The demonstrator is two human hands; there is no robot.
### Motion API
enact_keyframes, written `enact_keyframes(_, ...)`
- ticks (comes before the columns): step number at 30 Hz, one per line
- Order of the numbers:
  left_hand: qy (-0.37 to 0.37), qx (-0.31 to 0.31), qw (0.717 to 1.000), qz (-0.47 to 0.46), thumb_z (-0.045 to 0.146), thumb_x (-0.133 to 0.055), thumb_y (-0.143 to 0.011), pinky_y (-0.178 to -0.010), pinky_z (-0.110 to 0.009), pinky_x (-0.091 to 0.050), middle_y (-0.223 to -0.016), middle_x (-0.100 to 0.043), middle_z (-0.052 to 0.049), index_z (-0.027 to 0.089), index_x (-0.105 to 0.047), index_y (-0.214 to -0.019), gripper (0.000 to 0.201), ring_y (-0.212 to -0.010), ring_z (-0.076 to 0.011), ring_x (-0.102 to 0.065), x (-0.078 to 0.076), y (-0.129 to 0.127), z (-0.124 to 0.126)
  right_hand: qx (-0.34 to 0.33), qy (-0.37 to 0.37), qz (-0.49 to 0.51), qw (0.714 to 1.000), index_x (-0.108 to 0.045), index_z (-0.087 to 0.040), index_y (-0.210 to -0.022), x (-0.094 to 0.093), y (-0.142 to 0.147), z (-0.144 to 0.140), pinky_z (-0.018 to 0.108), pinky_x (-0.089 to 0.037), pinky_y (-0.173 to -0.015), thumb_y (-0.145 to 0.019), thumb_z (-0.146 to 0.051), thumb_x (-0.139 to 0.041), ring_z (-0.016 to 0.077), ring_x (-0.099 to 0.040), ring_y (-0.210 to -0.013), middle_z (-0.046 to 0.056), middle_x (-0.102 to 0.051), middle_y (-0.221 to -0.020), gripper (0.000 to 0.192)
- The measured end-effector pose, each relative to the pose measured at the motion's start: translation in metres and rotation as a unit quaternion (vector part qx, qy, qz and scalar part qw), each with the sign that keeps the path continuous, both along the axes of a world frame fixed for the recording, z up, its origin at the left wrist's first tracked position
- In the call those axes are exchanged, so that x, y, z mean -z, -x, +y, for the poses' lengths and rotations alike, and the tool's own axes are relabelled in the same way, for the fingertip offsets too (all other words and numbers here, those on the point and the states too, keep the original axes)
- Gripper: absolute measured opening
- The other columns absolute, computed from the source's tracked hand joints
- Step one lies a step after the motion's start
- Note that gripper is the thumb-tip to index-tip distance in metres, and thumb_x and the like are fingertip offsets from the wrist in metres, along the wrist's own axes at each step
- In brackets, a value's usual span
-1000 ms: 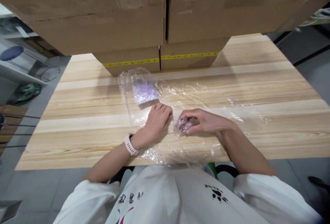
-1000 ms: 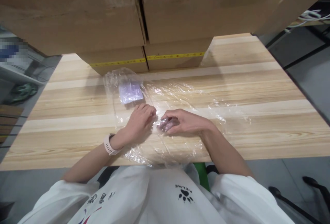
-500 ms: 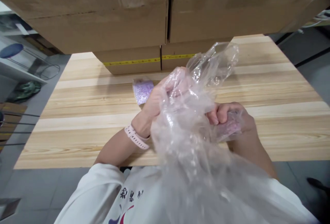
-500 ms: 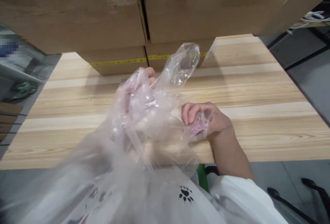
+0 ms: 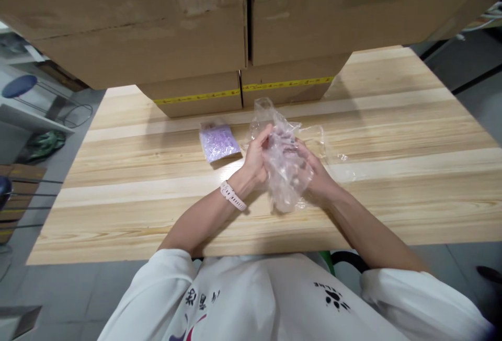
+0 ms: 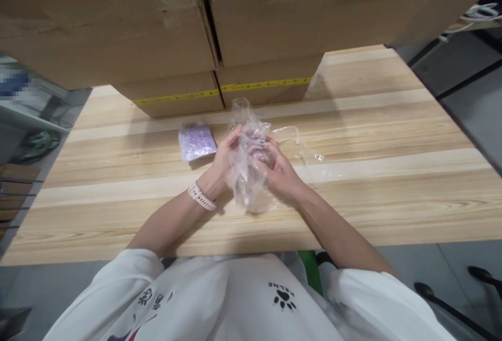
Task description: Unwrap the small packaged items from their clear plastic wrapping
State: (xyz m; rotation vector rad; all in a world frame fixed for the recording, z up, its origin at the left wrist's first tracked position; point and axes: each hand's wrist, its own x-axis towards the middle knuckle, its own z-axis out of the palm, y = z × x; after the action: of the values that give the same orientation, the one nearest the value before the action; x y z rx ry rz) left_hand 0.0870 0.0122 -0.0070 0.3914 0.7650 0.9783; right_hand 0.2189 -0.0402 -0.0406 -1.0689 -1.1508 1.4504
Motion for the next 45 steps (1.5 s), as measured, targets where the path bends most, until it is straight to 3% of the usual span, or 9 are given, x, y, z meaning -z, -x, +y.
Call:
enact_keyframes(3, -0.012, 0.106, 0.992, -0.061, 0.052, -0.065, -0.095, -0.092, -0.041, -0.056, -0.088, -0.072, -0.007, 0.016, -0.068, -0.094, 0.036, -0.092, -0.0239, -0.071, -0.003, 0.007, -0.005, 0.076, -0.012, -0.046, 0.996, -0.060, -0.035, -0.127, 0.002, -0.003, 0.005, 0.048, -0.056, -0.106, -0.084, -0.051, -0.079, 0.0246, -0.064, -0.122, 0.004, -0.063, -0.136, 0.049)
enact_keyframes(9, -0.119, 0.132, 0.981, 0.075, 0.010, -0.093, -0.062, -0.089, -0.037, -0.056, -0.100, -0.073, -0.003, 0.019, -0.066, -0.112, 0.058, -0.084, -0.0171, -0.071, 0.008, 0.017, -0.006, 0.133, -0.074, -0.201, 0.968, -0.059, -0.029, -0.119, 0.015, -0.014, 0.010, 0.052, -0.055, -0.099, -0.077, -0.048, -0.085, 0.0283, -0.067, -0.108, 0.007, -0.069, -0.122, 0.053)
enact_keyframes(17, -0.109, 0.112, 0.988, 0.003, 0.015, -0.079, -0.078, -0.090, -0.037, -0.060, -0.101, -0.076, -0.004, 0.018, -0.070, -0.110, 0.033, -0.088, -0.0199, -0.075, -0.011, 0.028, 0.003, 0.195, -0.144, -0.156, 0.958, -0.058, -0.034, -0.129, 0.003, -0.026, 0.018, 0.050, -0.045, -0.115, -0.083, -0.065, -0.072, 0.0277, -0.058, -0.132, 0.005, -0.062, -0.139, 0.058)
enact_keyframes(20, -0.108, 0.104, 0.988, -0.043, 0.017, -0.068, -0.086, -0.093, -0.037, -0.061, -0.102, -0.077, -0.003, 0.021, -0.074, -0.105, 0.021, -0.093, -0.0209, -0.076, -0.022, 0.032, -0.001, 0.212, -0.068, -0.085, 0.971, -0.060, -0.033, -0.131, -0.002, -0.028, 0.023, 0.051, -0.046, -0.116, -0.091, -0.074, -0.050, 0.0280, -0.052, -0.142, 0.005, -0.060, -0.146, 0.058)
enact_keyframes(24, -0.144, 0.129, 0.980, -0.052, 0.019, -0.076, -0.080, -0.091, -0.040, -0.061, -0.101, -0.077, -0.004, 0.020, -0.073, -0.106, 0.026, -0.092, -0.0232, -0.076, -0.020, 0.032, -0.001, 0.039, 0.142, 0.057, 0.987, -0.072, -0.027, -0.111, -0.008, -0.024, 0.021, 0.051, -0.058, -0.104, -0.088, -0.066, -0.059, 0.0322, -0.066, -0.126, 0.008, -0.075, -0.122, 0.047)
enact_keyframes(28, -0.160, 0.003, 0.986, 0.037, 0.022, -0.090, -0.068, -0.096, -0.038, -0.056, -0.099, -0.076, -0.003, 0.019, -0.067, -0.111, 0.048, -0.094, -0.0213, -0.075, -0.005, 0.033, 0.014, -0.012, 0.197, 0.125, 0.972, -0.074, -0.027, -0.109, -0.016, -0.025, 0.018, 0.050, -0.061, -0.101, -0.092, -0.060, -0.058, 0.0306, -0.071, -0.119, 0.006, -0.079, -0.114, 0.041)
enact_keyframes(33, -0.202, -0.144, 0.961, 0.123, 0.030, -0.093, -0.070, -0.099, -0.034, -0.051, -0.105, -0.075, 0.000, 0.025, -0.062, -0.112, 0.052, -0.104, -0.0187, -0.071, 0.003, 0.034, 0.018, 0.058, 0.093, 0.135, 0.985, -0.069, -0.031, -0.127, -0.021, -0.030, 0.020, 0.056, -0.051, -0.114, -0.088, -0.070, -0.061, 0.0319, -0.061, -0.134, 0.003, -0.068, -0.142, 0.056)
enact_keyframes(39, -0.156, 0.059, 0.981, 0.098, 0.031, -0.091, -0.070, -0.091, -0.036, -0.053, -0.100, -0.073, -0.004, 0.019, -0.065, -0.108, 0.048, -0.088, -0.0179, -0.069, 0.008, 0.011, -0.013, 0.090, 0.012, -0.022, 0.996, -0.055, -0.038, -0.144, -0.010, -0.008, 0.002, 0.051, -0.059, -0.103, -0.078, -0.062, -0.081, 0.0304, -0.068, -0.124, 0.003, -0.069, -0.137, 0.075)
enact_keyframes(45, -0.294, 0.068, 0.925, 0.232, 0.031, -0.077, -0.086, -0.109, -0.041, -0.043, -0.131, -0.066, -0.010, 0.021, -0.061, -0.125, 0.043, -0.122, -0.0260, -0.060, 0.004, 0.002, -0.024, 0.175, 0.000, -0.042, 0.984, -0.062, -0.029, -0.123, 0.016, -0.019, 0.017, 0.045, -0.062, -0.091, -0.082, -0.064, -0.076, 0.0278, -0.074, -0.106, 0.006, -0.075, -0.120, 0.056)
